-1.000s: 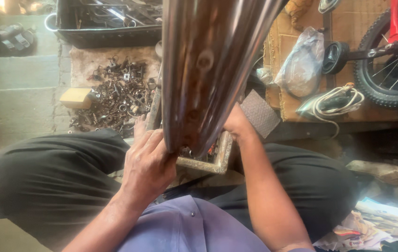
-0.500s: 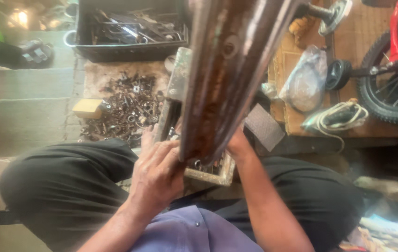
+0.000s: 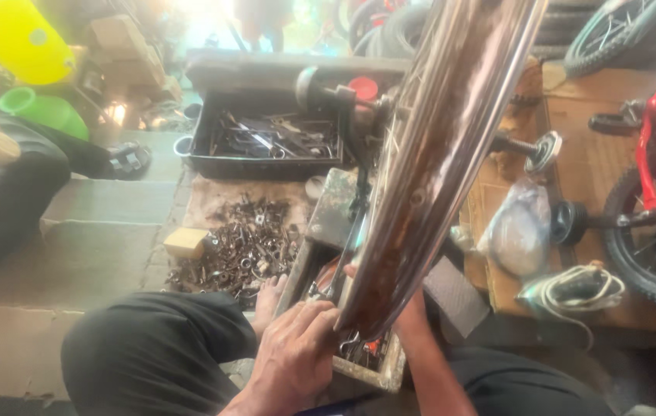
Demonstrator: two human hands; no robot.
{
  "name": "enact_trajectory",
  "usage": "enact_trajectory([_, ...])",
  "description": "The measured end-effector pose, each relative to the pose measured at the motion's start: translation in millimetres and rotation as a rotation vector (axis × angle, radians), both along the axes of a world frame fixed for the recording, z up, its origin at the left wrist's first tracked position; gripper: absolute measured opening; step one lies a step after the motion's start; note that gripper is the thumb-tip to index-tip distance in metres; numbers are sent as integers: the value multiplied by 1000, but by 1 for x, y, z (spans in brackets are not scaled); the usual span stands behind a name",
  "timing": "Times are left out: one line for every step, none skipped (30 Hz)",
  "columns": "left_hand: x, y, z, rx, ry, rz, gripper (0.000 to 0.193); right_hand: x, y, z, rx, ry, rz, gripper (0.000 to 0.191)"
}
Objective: The person sits on the floor of a bicycle repair shop with a bicycle wheel held in a stand and works on the rim and spokes. They pick up a spoke wrench from a wooden tool box, turn nipples at the hub and rim, spin the wheel, and manipulate the rim and spokes by hand to align the wheel.
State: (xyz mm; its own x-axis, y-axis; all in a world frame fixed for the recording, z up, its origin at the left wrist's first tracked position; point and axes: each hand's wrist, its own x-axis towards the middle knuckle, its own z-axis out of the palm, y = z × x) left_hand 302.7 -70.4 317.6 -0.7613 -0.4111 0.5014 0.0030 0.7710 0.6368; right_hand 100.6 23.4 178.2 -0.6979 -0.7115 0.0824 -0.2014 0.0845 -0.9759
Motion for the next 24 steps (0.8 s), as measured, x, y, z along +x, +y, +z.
enact_trajectory([1, 2, 2, 26, -1, -7, 29, 5, -3, 3, 75, -177, -23, 25])
enact_trajectory([3, 3, 4, 37, -3, -1, 28, 13, -5, 5, 13, -337, -49, 25])
enact_trajectory([3, 5, 6, 46, -3, 4, 27, 19, -7, 7, -51, -497, -76, 25])
enact_trajectory([3, 5, 7, 52, 0, 7, 26, 24, -8, 9, -119, -653, -104, 25])
enact_trajectory([2, 5, 9, 48, 30, 7, 26, 27, -9, 11, -87, -423, -78, 26])
enact_trajectory([3, 5, 12, 48, 55, 8, 25, 30, -7, 14, -50, -198, -49, 27])
enact_trajectory([3, 6, 15, 51, 77, 10, 25, 31, -4, 18, -10, 23, -19, 28])
enact_trajectory([3, 5, 18, 49, 104, 1, 25, 29, -2, 23, -116, -221, 105, 34])
enact_trajectory([3, 3, 21, 42, 132, -8, 25, 23, -1, 29, -226, -463, 230, 39])
enact_trajectory([3, 3, 24, 35, 161, -16, 26, 18, 0, 34, -333, -705, 357, 45])
enact_trajectory([3, 2, 27, 32, 161, -9, 25, 13, -1, 39, -388, -669, 482, 44])
enact_trajectory([3, 1, 30, 32, 161, -2, 23, 8, -3, 43, -440, -629, 605, 44])
enact_trajectory([3, 1, 32, 31, 161, 3, 22, 5, -5, 46, -492, -586, 727, 43])
enact_trajectory([3, 1, 33, 12, 158, 1, 22, 1, -5, 48, -474, -649, 715, 46])
enact_trajectory([4, 1, 33, -8, 152, 2, 21, -1, -5, 49, -457, -714, 704, 48])
enact_trajectory([5, 1, 33, -26, 143, 4, 21, -3, -4, 49, -438, -782, 691, 50])
enact_trajectory([6, 1, 32, -2, 118, -3, 23, -4, -2, 49, -331, -762, 562, 48])
enact_trajectory([7, 2, 29, 28, 92, -12, 25, -2, 0, 48, -220, -740, 429, 46])
enact_trajectory([7, 2, 27, 56, 70, -23, 27, -1, 4, 47, -109, -710, 297, 44])
enact_trajectory([7, 2, 24, 53, 70, -12, 27, 3, 5, 46, -153, -683, 244, 42])
enact_trajectory([8, 2, 21, 48, 74, -2, 28, 11, 3, 45, -199, -650, 191, 40])
enact_trajectory([8, 2, 19, 46, 77, 10, 28, 16, 1, 45, -241, -618, 140, 39])
enact_trajectory([9, 2, 17, 53, 71, 10, 29, 22, 0, 46, -116, -510, 77, 38])
enact_trajectory([10, 2, 16, 60, 61, 10, 29, 32, -3, 47, 9, -406, 16, 37])
